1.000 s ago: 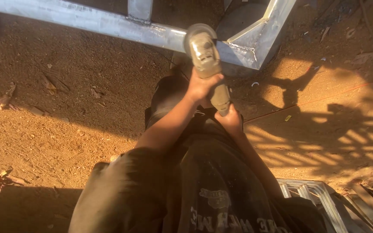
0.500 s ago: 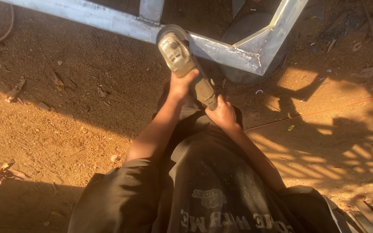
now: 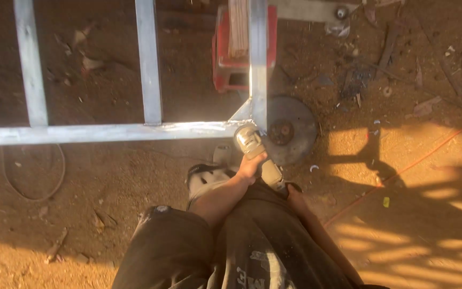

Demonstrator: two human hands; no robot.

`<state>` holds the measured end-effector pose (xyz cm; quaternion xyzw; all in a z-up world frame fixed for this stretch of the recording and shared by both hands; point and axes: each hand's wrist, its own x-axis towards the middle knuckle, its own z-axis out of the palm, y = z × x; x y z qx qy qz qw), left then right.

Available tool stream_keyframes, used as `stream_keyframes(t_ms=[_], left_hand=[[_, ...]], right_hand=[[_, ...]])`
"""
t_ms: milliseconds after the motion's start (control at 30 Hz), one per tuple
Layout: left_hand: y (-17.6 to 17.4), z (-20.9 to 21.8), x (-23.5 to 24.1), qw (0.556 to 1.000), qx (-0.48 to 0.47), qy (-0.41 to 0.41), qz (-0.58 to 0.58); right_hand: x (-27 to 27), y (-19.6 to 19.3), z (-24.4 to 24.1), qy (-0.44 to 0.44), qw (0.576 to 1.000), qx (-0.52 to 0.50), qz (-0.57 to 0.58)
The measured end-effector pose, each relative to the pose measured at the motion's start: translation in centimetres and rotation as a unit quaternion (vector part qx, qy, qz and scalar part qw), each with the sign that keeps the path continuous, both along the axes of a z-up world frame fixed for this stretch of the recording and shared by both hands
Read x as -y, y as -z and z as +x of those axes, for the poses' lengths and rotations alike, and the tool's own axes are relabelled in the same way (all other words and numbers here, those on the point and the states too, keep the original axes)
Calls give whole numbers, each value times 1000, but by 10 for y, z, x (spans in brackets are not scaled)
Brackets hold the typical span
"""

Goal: Grinding weld joints on a metal frame using a handheld angle grinder.

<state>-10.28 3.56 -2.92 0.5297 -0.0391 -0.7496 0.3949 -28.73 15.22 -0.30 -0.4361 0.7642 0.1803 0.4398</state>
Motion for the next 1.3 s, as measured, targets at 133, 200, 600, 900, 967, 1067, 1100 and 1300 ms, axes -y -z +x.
stream_keyframes(t_ms=[133,200,600,900,967,1067,1100,1300], left_hand=[[49,25,-4,996,-38,-68,-48],[56,46,-16,991,-54,-107,-64],[-215,147,-219,848,63,-198,-488],[-305,189,-374,680,184,-402,-585],[-336,195,-391,575,230,-392,-680],[-369,188,-450,507,132,-488,-698],[-376,186,-480,504,139,-491,-697],[-405,167,-597,364,-34,-574,-733]], right_hand=[[-56,171,-91,-244,912,9,-331],[-78,136,-111,-337,827,2,-450],[-42,24,-325,88,995,44,10],[-38,-16,-279,198,975,67,-74],[-48,0,-271,187,980,69,3],[-55,63,-278,-132,986,-13,99],[-60,44,-259,-140,985,-12,100],[-48,7,-145,49,991,106,-61]])
